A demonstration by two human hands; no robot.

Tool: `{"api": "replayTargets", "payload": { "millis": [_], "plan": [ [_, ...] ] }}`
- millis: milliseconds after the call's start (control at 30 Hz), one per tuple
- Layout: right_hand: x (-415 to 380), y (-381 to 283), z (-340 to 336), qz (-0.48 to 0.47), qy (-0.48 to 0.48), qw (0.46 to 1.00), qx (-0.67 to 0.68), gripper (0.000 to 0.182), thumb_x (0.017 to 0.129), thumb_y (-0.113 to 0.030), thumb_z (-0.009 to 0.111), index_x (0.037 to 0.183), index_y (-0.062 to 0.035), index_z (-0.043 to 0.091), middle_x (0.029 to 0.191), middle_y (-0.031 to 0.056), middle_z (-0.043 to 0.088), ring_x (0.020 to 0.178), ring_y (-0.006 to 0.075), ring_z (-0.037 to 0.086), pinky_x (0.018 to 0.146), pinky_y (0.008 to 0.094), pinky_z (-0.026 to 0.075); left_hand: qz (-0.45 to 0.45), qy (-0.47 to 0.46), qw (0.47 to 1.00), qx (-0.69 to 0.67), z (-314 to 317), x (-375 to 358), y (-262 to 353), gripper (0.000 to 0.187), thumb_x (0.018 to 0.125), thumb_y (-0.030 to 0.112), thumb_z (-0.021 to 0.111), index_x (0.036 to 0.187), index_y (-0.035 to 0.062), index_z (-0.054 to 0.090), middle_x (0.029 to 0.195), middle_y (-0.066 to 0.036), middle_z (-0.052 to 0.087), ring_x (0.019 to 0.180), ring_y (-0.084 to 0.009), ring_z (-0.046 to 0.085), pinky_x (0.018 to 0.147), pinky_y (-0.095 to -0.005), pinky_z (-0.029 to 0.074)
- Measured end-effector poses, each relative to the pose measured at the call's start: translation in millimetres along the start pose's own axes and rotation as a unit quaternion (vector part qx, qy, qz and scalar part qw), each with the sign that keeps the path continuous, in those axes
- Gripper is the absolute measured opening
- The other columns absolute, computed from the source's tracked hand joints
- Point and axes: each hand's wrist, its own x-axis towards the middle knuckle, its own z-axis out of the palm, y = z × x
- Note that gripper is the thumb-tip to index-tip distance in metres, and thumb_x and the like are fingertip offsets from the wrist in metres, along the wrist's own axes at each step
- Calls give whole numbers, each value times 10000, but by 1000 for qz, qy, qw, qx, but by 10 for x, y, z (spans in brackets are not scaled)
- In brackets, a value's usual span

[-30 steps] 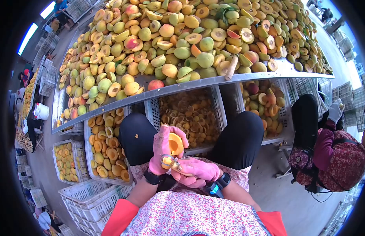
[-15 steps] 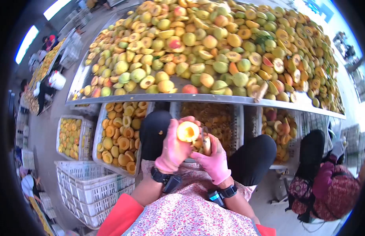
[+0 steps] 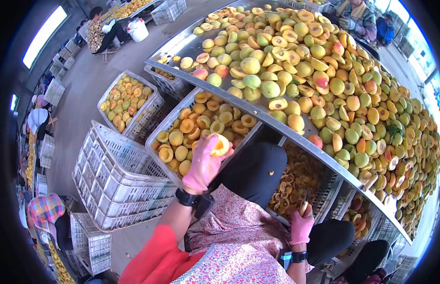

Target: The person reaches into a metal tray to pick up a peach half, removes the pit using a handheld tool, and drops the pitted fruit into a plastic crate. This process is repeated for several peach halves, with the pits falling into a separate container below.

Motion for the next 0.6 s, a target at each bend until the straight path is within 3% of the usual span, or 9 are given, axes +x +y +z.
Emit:
{"api": "replayTargets", "payload": {
  "millis": [67,133,200,300,367,400,467,533,600],
  "plan": [
    [-15,30,5,22,-12,999,-24,180,896,-116,709,1049,-103,615,706,-64,542,517,36,456,450,218,360,67,112,988,81,-597,289,113,258,950,141,662,1176,62,565,1088,-80,610,954,-252,655,841,-469,605],
    [-13,28,21,34,-19,998,-44,141,908,-130,700,1022,-106,621,707,-71,538,520,30,437,453,214,346,109,201,926,302,-1077,520,291,221,934,129,658,1141,58,628,950,-5,611,815,-114,610,654,-264,535],
    [-21,19,58,45,-23,997,-65,130,911,-128,697,1014,-104,621,708,-72,537,524,26,427,456,214,338,161,250,870,393,-1409,810,384,249,908,133,686,1143,55,660,955,-53,651,731,-131,607,598,-276,515],
    [5,61,50,60,-47,991,-111,126,911,-121,692,1015,-80,634,754,-60,570,607,35,480,534,224,398,200,208,891,351,-1398,1217,552,279,863,116,709,1131,47,676,928,-57,655,680,-118,597,591,-276,506],
    [42,149,92,-21,-51,990,-131,144,906,-114,694,1030,-55,650,812,-43,603,715,56,541,643,246,461,258,187,887,335,-1271,1553,544,332,822,106,738,1134,41,646,908,-66,647,647,-117,586,559,-284,499],
    [24,63,123,6,-48,985,-168,158,900,-106,695,1037,-37,660,851,-35,619,789,71,560,722,261,483,230,204,887,344,-1084,1621,587,323,825,71,783,1105,42,624,965,-57,634,741,-120,608,606,-257,523],
    [14,20,174,28,-51,981,-186,151,898,-104,695,1028,-36,659,846,-36,617,775,67,552,709,258,479,191,165,917,309,-982,1934,480,335,802,104,806,1064,10,619,941,-77,663,759,-130,638,613,-271,534],
    [-22,-88,252,46,-63,975,-207,140,894,-104,697,1011,-37,656,829,-39,612,743,60,531,678,253,469,230,119,866,428,-1015,2344,253,363,774,138,798,1091,13,673,850,-76,698,710,-114,641,619,-281,523],
    [-123,-274,428,4,-62,966,-250,150,887,-129,706,995,-39,655,815,-31,625,695,67,536,615,262,460,207,96,818,528,-850,2549,207,412,775,175,801,1145,31,686,951,-138,728,841,-244,703,742,-353,550]
  ]
}}
